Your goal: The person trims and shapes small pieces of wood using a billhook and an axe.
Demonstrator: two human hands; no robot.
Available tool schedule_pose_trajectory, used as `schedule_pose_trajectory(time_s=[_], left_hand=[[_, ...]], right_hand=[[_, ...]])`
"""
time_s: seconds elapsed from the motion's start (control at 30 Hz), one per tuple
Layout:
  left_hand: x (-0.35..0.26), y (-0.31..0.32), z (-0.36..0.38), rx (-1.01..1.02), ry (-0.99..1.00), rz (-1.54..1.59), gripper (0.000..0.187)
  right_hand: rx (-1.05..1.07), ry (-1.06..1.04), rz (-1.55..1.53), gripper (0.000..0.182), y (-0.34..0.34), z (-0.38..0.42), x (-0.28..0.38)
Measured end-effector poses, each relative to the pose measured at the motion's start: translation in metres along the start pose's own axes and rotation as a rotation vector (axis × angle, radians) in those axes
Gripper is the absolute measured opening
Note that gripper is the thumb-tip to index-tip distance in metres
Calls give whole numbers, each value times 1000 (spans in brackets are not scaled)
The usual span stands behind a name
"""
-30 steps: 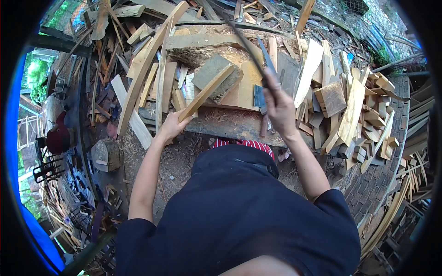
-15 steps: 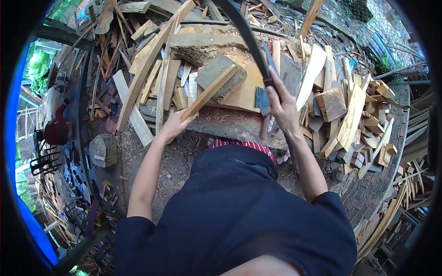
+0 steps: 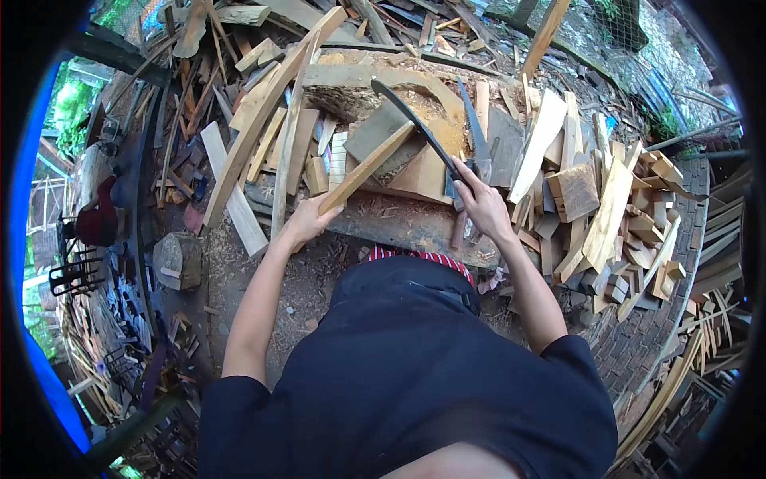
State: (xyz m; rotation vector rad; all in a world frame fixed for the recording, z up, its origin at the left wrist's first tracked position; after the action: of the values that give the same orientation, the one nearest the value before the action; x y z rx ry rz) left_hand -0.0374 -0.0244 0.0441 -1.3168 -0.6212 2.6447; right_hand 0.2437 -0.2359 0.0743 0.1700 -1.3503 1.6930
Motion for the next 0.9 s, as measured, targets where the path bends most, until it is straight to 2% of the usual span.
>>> schedule_pose_trajectory(time_s=[0.1,0.2,0.27,0.3,0.33,0.37,0.4,0.47,0.53,0.57,0.63,0.7,0.77,0.9], left_hand=[[1,1,1,20,-47,26,42],[11,4,-8,-17,-19,-75,40],[14,11,-6,-125,133,-158,46],[20,17,-5,-127,134,-160,46],[21,21,-4,-227,121,-278,52],[23,24,-3,-325,108,-397,59],[23,28,-4,-288,35,-456,73],[18,33,-1,-329,20,-521,72],[15,33,2,-375,-3,-587,72],[13,33,2,-393,4,-623,72],[9,33,2,-415,11,-658,73],[4,32,6,-470,71,-676,75],[8,32,5,-484,52,-659,73],[9,31,9,-538,73,-646,67]], right_hand=[[28,-111,-149,51,-7,-7,-3],[321,113,-556,52,-9,3,-1],[117,-61,-317,51,11,-9,-19],[6,-131,-166,52,19,-11,-26],[-10,-93,-49,53,17,-4,-9],[-134,-180,70,52,27,-6,-14],[-187,-221,50,51,33,-7,-14],[-240,-264,31,51,37,-10,-21],[80,-82,-546,51,47,-22,-33],[80,-83,-548,51,46,-20,-33],[351,12,-1004,51,46,-12,-23],[294,-6,-990,50,44,-6,-13],[149,-48,-929,50,39,-4,-15],[50,-91,-869,50,33,0,-23]])
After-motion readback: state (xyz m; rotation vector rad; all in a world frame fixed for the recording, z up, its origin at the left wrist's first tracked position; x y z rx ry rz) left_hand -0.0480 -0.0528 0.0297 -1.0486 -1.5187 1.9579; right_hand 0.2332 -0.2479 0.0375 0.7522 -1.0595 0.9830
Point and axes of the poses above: each hand's wrist, its own z-axis away from the middle knuckle, its own y-axis out of the palm, x = y × z, the point moved 5 cm from there along -z, towards the middle knuckle, and after that the axes turned 11 degrees about x, right-handed, at the moved point
